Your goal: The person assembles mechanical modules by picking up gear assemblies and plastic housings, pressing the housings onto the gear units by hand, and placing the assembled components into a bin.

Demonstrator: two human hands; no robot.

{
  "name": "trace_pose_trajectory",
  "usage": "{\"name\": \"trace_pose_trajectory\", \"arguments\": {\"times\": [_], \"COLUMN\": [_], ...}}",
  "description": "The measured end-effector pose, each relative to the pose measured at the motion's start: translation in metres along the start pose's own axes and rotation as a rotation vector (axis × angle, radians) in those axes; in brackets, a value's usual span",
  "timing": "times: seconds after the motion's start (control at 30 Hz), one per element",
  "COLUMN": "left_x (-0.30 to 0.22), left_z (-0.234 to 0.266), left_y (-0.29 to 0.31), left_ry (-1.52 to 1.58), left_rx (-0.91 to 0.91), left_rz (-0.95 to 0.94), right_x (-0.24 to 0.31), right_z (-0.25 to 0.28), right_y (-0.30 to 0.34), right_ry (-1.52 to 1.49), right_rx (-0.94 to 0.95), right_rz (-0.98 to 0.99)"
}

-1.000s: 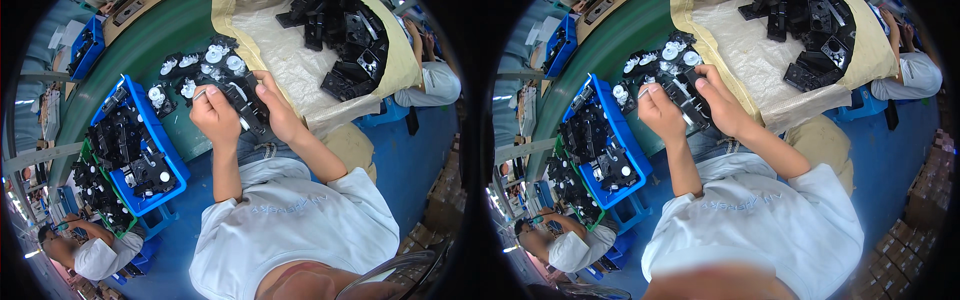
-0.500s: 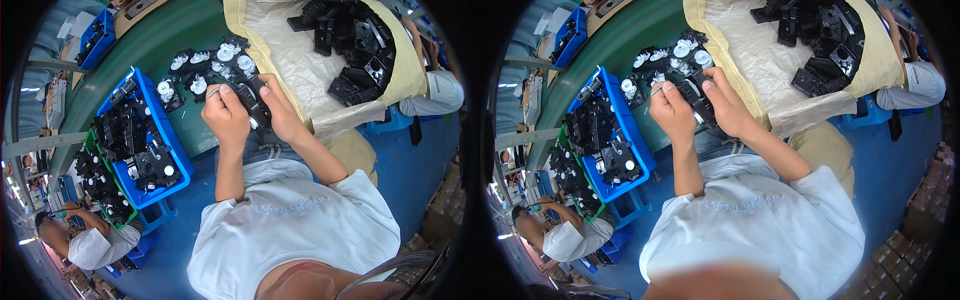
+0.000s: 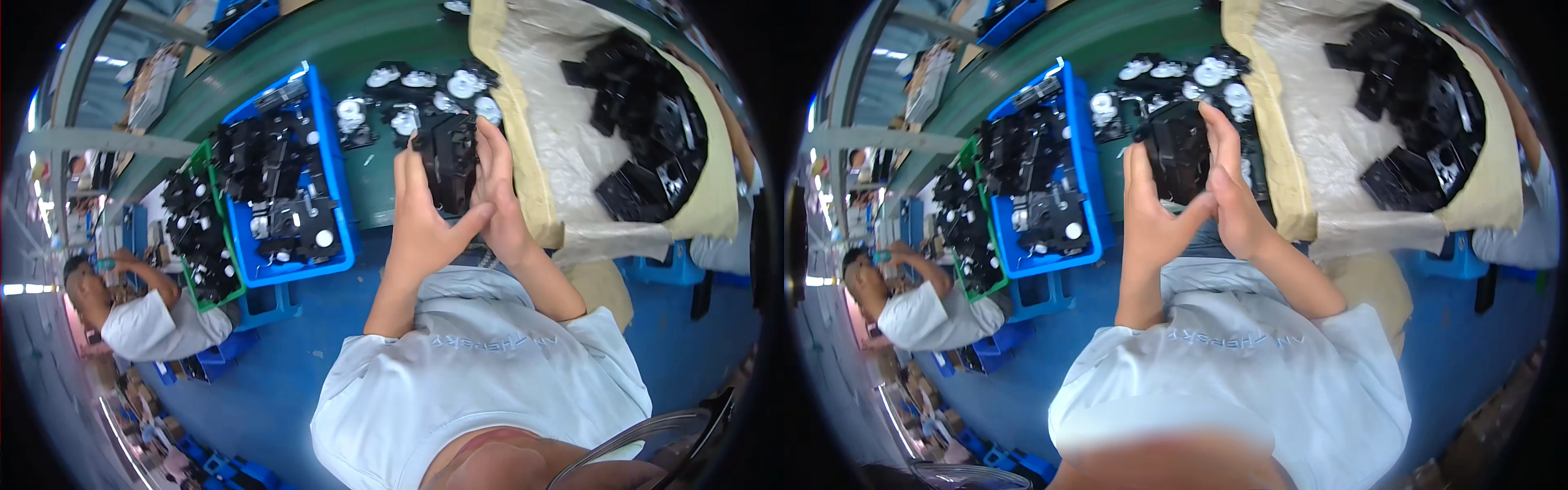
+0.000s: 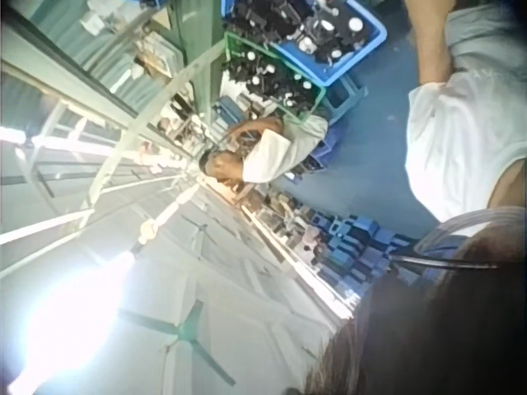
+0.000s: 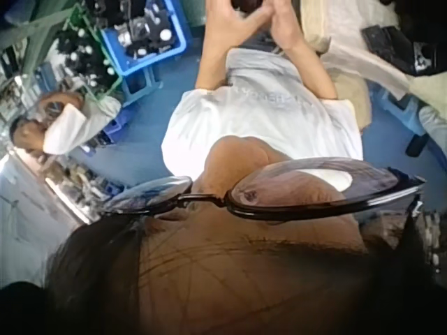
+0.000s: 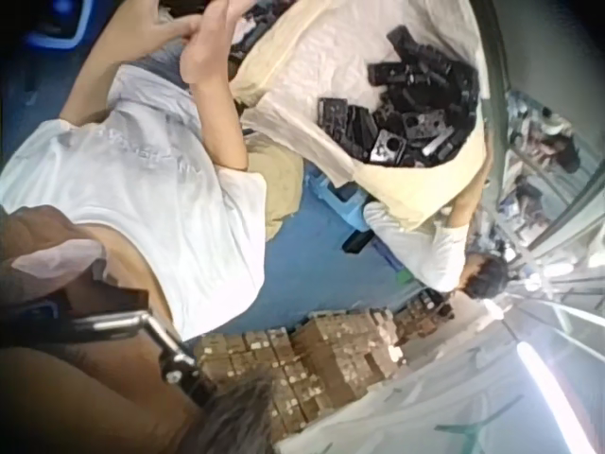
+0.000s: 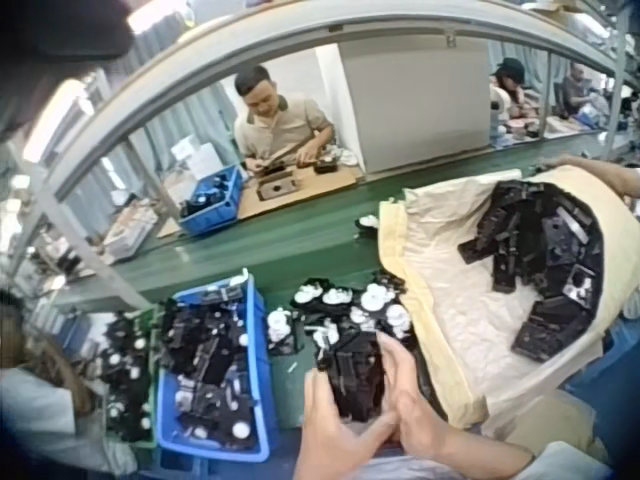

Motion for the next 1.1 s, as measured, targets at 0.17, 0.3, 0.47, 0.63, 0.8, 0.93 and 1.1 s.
{"name": "trace_pose_trajectory", "arguments": {"times": [0.17,0.3,0.47,0.63,0.8,0.93,1.1], "left_x": [0.007,-0.009,0.031,0.063,-0.008,0.011,0.151], "left_z": [0.061,0.168,0.256,0.256,0.194,0.075,-0.029], "left_y": [0.024,0.035,0.032,0.008,-0.091,-0.218,-0.315], "left_ry": [-0.01,-0.369,-0.583,-1.19,-1.443,-1.093,-0.977], "left_rx": [-0.11,-0.524,-0.624,-0.204,-0.091,0.395,0.621], "left_rz": [0.139,0.032,0.131,0.549,0.07,-0.118,-0.06], "right_x": [0.003,-0.008,-0.005,0.02,0.036,0.054,0.064], "right_z": [-0.04,-0.047,-0.024,0.013,0.054,0.088,0.096], "right_y": [0.011,0.01,0.009,0.008,0.008,0.012,0.007], "right_ry": [-0.193,-0.175,-0.141,-0.02,0.096,0.178,0.264], "right_rx": [0.174,0.241,0.27,0.193,0.083,-0.071,-0.172], "right_rz": [0.042,0.003,-0.053,-0.029,0.0,0.025,-0.081]}}
Point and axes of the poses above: each hand's wrist, its own y-axis away from the middle knuckle, its own z-axis out of the back of the hand, x = y × z, the point moved 9 cm from there along -y, towards the middle knuckle, and after that the axes turned 9 degrees about y, right-handed, at the moved point
